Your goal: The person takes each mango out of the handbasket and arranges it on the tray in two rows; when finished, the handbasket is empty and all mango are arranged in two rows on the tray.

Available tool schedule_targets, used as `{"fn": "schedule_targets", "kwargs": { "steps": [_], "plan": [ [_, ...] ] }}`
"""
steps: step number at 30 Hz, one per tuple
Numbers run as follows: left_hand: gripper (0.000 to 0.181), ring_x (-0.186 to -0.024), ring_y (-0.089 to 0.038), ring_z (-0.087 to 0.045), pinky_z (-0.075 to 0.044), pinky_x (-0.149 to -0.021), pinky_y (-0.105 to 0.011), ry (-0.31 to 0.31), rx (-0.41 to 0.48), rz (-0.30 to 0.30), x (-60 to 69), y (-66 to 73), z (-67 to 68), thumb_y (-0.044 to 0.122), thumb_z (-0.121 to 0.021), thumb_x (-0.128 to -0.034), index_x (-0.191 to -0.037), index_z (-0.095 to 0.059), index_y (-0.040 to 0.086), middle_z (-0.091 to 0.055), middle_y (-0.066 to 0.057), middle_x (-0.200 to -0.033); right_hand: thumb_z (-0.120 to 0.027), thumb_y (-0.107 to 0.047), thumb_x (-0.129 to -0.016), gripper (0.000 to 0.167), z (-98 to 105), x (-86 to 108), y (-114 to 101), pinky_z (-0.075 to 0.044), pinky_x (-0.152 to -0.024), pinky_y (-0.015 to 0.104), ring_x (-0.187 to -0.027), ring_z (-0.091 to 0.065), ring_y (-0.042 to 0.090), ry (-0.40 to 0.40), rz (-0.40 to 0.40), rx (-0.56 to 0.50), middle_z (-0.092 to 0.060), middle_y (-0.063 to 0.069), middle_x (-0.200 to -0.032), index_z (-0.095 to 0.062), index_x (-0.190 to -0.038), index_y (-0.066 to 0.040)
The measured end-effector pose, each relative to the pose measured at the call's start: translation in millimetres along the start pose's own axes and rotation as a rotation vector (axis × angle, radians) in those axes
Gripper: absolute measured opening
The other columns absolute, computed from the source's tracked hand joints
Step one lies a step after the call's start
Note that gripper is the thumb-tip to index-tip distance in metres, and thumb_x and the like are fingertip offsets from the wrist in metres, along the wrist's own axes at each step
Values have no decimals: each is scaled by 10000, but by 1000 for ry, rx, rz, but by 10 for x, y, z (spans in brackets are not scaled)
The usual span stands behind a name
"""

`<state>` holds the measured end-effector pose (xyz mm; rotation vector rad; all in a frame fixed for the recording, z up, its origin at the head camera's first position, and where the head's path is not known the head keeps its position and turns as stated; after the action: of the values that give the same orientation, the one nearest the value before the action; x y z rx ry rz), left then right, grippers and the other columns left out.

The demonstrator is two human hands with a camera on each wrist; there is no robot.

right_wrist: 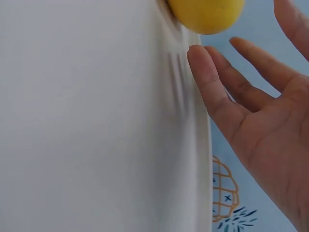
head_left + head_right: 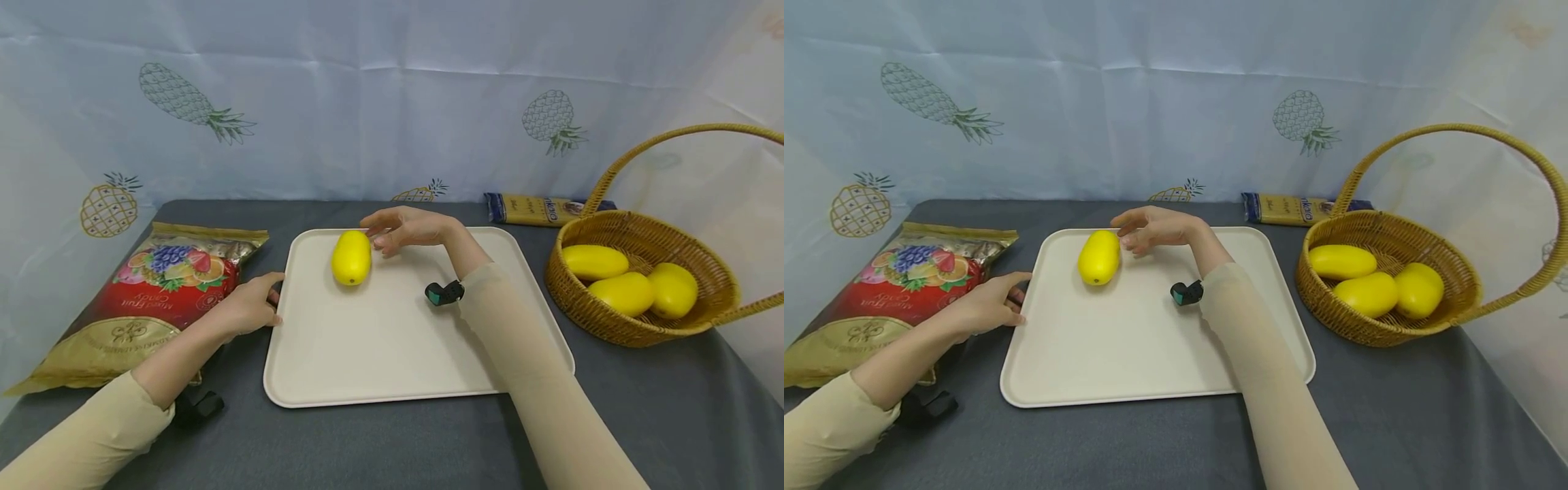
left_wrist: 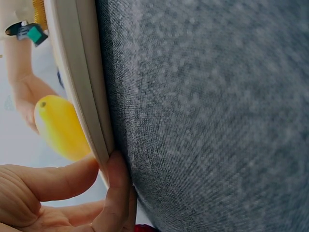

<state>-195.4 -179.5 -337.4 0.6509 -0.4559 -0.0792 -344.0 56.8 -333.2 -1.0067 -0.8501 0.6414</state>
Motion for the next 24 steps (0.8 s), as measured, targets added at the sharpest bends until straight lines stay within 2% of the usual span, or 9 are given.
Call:
{"fn": "schedule_targets", "kwargs": {
  "steps": [3,9,14,18,24],
  "plan": [
    [832,-923,-293,-541,-539,-789,-383,-2,-1,3,0,-4,0,25,-711,-840,-1517,-237,-71,-523,-274,-1174,-597,-168,-944,641,49,91,-78,-482,-1064,446,-1356,-498,332,24,31,32,-395,131,-1548,-343,-1528,-100],
    [835,-931,-297,-545,-554,-815,-415,-7,1,3,2,-7,-4,22,-708,-840,-1519,-231,-72,-518,-284,-1189,-604,-195,-947,560,184,348,-274,-464,-1078,472,-1364,-467,379,106,94,53,-419,149,-1531,-433,-1479,-172],
    [837,-927,-295,-546,-559,-833,-436,-4,2,0,1,-11,1,20,-709,-838,-1518,-230,-73,-517,-284,-1183,-581,-152,-964,529,302,620,-461,-467,-1068,488,-1302,-529,316,178,173,84,-463,119,-1492,-445,-1474,-184],
    [837,-919,-289,-543,-560,-813,-412,-6,4,-1,-2,-18,0,15,-711,-836,-1517,-232,-74,-519,-279,-1171,-572,-133,-970,530,386,877,-601,-487,-1052,448,-1274,-555,253,236,224,115,-455,76,-1508,-441,-1480,-195],
    [823,-917,-294,-538,-551,-762,-363,-4,2,-12,2,-10,-4,15,-702,-838,-1511,-239,-82,-521,-278,-1158,-574,-120,-972,517,500,1322,-783,-508,-1009,303,-1278,-551,265,342,281,198,-499,40,-1476,-462,-1470,-209]
  ]
}}
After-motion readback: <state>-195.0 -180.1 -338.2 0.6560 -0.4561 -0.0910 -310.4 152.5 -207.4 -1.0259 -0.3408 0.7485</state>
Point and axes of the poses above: each hand's wrist, its own x-axis away from the middle knuckle, its own z-axis out of the back of the hand, y = z × x, the point moved 6 cm from there along -x, towards the middle knuckle
